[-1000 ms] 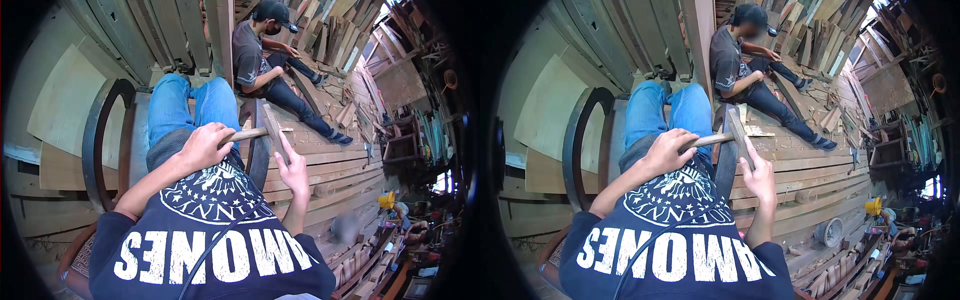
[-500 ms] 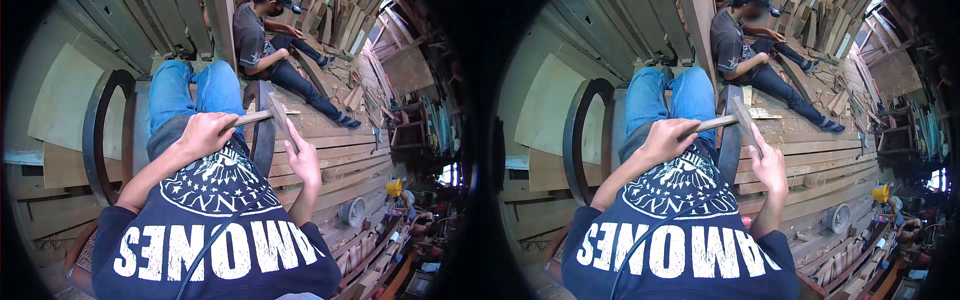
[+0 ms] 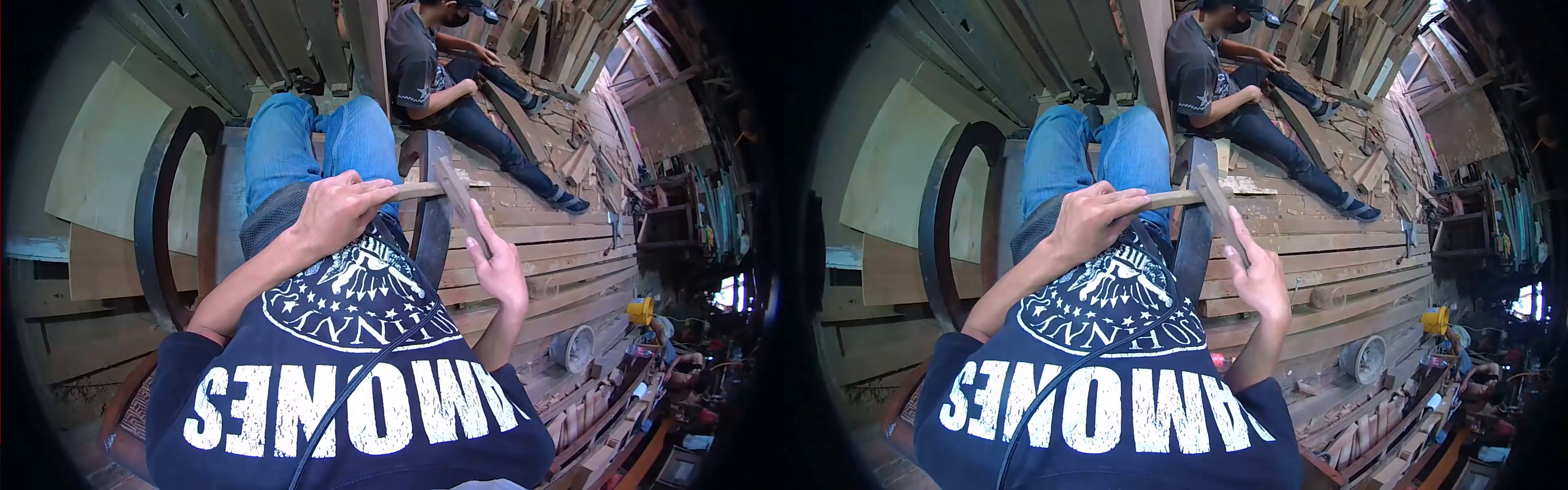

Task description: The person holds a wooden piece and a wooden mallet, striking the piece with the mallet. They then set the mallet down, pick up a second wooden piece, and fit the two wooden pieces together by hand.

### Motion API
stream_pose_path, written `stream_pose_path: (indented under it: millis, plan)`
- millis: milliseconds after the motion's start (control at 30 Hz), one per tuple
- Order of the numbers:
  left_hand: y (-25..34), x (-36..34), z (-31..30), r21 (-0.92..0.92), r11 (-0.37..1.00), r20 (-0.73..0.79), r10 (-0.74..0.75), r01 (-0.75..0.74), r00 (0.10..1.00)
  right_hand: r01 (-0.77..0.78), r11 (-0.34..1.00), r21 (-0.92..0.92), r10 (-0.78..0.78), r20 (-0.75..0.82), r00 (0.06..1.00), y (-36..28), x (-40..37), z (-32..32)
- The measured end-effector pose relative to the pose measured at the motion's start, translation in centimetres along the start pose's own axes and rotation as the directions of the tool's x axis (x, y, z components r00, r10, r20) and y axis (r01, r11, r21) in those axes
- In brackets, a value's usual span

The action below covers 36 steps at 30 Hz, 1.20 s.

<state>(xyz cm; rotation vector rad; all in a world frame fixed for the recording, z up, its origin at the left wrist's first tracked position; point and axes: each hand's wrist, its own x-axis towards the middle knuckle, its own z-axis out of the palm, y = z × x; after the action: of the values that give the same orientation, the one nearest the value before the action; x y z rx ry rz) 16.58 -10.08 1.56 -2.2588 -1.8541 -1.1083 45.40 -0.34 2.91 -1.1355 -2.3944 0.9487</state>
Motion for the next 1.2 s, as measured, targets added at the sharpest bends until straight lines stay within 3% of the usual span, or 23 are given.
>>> stream_pose_path:
  millis: [67, 167, 367, 433, 567, 700, 800, 1100, 1167, 1200]
  plan:
    - [0.0, -0.1, 0.1, 0.001, 1.0, -0.016, 0.014, -0.014, 1.0, -0.126, 0.986, -0.109, 0.124, -0.021, 0.992, -0.5, 0.0, -0.4]
    - [-0.2, 0.0, 0.1, 0.005, 1.0, -0.021, 0.031, -0.031, 0.999, -0.121, 0.992, -0.033, 0.123, 0.047, 0.991, -0.5, -0.2, -1.0]
    - [-0.1, 0.1, -0.1, -0.038, 0.999, -0.036, 0.017, -0.018, 0.999, -0.066, 0.997, -0.035, 0.067, 0.02, 0.998, -0.3, -0.5, -0.8]
    - [-0.3, 0.0, 0.1, -0.019, 0.999, -0.124, -0.033, 0.031, 0.992, -0.068, 0.997, -0.023, 0.068, 0.017, 0.998, -0.3, -0.6, -0.7]
    - [0.0, -0.1, 0.0, -0.035, 0.991, -0.071, -0.132, 0.13, 0.989, -0.069, 0.998, -0.012, 0.07, 0.014, 0.997, -0.5, -0.7, -0.8]
    - [0.1, 0.3, 0.0, -0.021, 0.997, -0.152, -0.072, 0.069, 0.986, -0.086, 0.996, -0.032, 0.087, 0.037, 0.995, -1.0, -0.8, -1.4]
    - [-0.1, 0.2, 0.0, -0.008, 0.996, -0.12, -0.084, 0.083, 0.989, -0.223, 0.974, -0.033, 0.225, 0.091, 0.97, -1.9, -0.7, -1.7]
    - [0.0, 0.0, -0.1, -0.002, 0.993, -0.001, -0.119, 0.119, 0.993, -0.143, 0.984, -0.11, 0.148, 0.037, 0.988, -1.3, -0.5, -0.6]
    - [-0.1, -0.1, -0.1, -0.012, 0.991, -0.004, -0.132, 0.132, 0.991, -0.005, 0.996, -0.088, 0.004, -0.008, 1.0, -0.5, -1.1, -0.5]
    - [-0.1, -0.1, -0.1, -0.025, 0.989, -0.001, -0.147, 0.147, 0.989, -0.003, 0.996, -0.089, 0.002, -0.008, 1.0, -0.4, -1.2, -0.8]
